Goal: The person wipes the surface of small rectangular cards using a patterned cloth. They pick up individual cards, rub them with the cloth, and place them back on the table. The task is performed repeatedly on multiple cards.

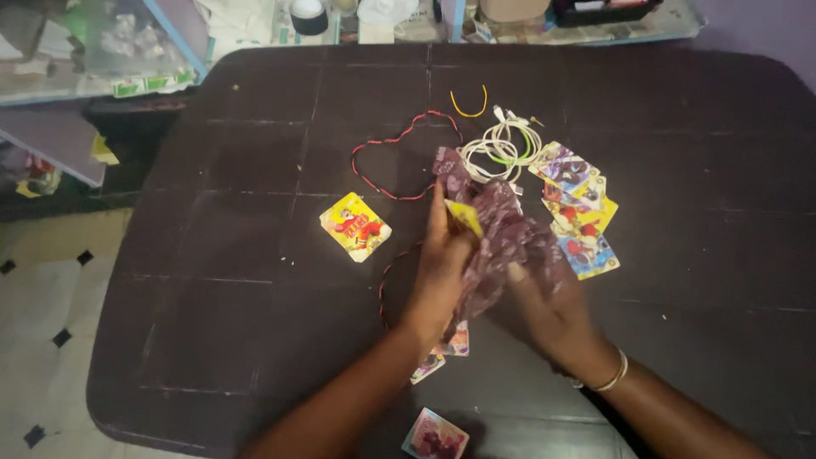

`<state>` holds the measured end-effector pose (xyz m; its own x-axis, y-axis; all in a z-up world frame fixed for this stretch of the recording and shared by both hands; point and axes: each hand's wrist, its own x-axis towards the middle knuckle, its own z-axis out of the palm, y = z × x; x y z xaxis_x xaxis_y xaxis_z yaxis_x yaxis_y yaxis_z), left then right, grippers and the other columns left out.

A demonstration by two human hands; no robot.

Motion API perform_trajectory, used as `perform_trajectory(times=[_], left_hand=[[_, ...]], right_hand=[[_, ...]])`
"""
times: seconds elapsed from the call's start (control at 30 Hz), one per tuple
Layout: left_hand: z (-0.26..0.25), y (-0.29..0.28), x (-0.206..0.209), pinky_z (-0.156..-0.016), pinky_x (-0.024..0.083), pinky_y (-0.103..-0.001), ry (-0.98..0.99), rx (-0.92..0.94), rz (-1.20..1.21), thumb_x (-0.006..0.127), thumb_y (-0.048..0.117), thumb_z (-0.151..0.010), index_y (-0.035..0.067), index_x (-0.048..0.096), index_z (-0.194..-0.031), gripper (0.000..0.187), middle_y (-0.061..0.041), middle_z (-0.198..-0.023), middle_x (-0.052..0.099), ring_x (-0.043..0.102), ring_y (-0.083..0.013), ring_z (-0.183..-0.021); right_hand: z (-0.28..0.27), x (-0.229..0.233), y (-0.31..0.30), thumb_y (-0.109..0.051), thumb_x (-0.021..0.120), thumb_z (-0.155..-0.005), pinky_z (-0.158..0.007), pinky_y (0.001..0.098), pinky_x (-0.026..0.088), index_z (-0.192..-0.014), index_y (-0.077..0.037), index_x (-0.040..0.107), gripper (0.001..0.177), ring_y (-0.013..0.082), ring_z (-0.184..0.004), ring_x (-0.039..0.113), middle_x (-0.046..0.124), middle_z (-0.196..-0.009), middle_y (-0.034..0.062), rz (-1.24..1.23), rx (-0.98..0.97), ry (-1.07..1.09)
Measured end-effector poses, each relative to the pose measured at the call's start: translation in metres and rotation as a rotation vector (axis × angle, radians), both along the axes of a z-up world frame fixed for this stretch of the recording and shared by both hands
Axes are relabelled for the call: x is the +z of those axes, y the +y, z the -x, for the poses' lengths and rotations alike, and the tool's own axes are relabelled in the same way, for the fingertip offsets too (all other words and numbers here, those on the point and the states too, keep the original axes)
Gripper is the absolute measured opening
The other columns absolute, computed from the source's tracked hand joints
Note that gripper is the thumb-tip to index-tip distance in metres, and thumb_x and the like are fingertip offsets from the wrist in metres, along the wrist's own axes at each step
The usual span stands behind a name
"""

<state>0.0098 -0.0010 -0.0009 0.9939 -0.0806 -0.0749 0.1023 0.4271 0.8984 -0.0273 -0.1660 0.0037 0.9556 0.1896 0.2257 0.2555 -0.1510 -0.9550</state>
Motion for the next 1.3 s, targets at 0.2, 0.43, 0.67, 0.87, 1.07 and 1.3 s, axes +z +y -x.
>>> perform_trajectory(times=[0.2,0.43,0.67,0.87,1.07,1.3], left_hand=[[0.009,0.012,0.017,-0.1,0.053,-0.045,0.211,-0.288,0.468,0.032,0.069,-0.102,0.0,0.048,-0.149,0.084,-0.016,-0.134,0.063,0.063,-0.0296,-0.118],[-0.001,0.013,0.01,-0.109,0.05,-0.045,0.191,-0.259,0.631,0.038,0.063,-0.106,0.011,0.049,-0.152,0.071,-0.013,-0.139,0.06,0.06,-0.0274,-0.124],[0.012,0.015,0.026,-0.104,0.051,-0.049,0.328,-0.266,0.651,0.043,0.067,-0.099,0.016,0.054,-0.147,0.071,-0.014,-0.137,0.061,0.06,-0.0305,-0.121],[0.015,0.009,0.036,-0.096,0.055,-0.046,0.477,-0.257,0.527,0.042,0.075,-0.09,0.011,0.06,-0.137,0.081,-0.012,-0.126,0.07,0.069,-0.0276,-0.11],[0.002,0.021,0.026,-0.091,0.057,-0.043,0.241,-0.156,0.506,0.044,0.07,-0.095,0.006,0.059,-0.137,0.079,-0.013,-0.121,0.07,0.069,-0.0263,-0.104],[0.028,0.003,0.03,-0.075,0.05,-0.039,0.385,-0.289,0.46,0.051,0.072,-0.097,0.016,0.057,-0.146,0.074,-0.007,-0.128,0.068,0.065,-0.0205,-0.106]], right_hand=[[0.003,0.004,0.011,-0.039,0.08,-0.084,-0.105,0.0459,0.044,-0.143,0.002,0.047,0.079,0.0382,-0.127,0.057,0.057,-0.138,0.0219,0.586,0.122,-0.531],[-0.022,0.018,0.003,-0.054,0.087,-0.065,-0.118,0.052,0.032,-0.147,0.002,0.04,0.11,0.0453,-0.143,0.039,0.046,-0.149,0.0254,0.722,0.086,-0.442],[0.007,0.008,0.015,-0.069,0.079,-0.068,-0.117,0.0591,0.024,-0.154,0.008,0.02,0.129,0.0505,-0.15,0.022,0.027,-0.16,0.0329,0.705,0.316,-0.47],[-0.007,0.017,0.012,-0.073,0.078,-0.065,-0.121,0.06,0.019,-0.138,-0.011,0.037,0.104,0.0497,-0.151,0.019,0.025,-0.162,0.0309,0.819,0.183,-0.666],[0.011,0.003,0.014,-0.065,0.082,-0.078,-0.129,0.0529,0.024,-0.157,0.004,0.029,0.118,0.0457,-0.159,0.026,0.028,-0.168,0.0295,0.522,0.396,-0.553],[-0.003,0.014,0.009,-0.067,0.086,-0.055,-0.119,0.0543,0.019,-0.146,-0.002,0.033,0.124,0.0463,-0.148,0.023,0.031,-0.156,0.0305,0.696,0.2,-0.634]])
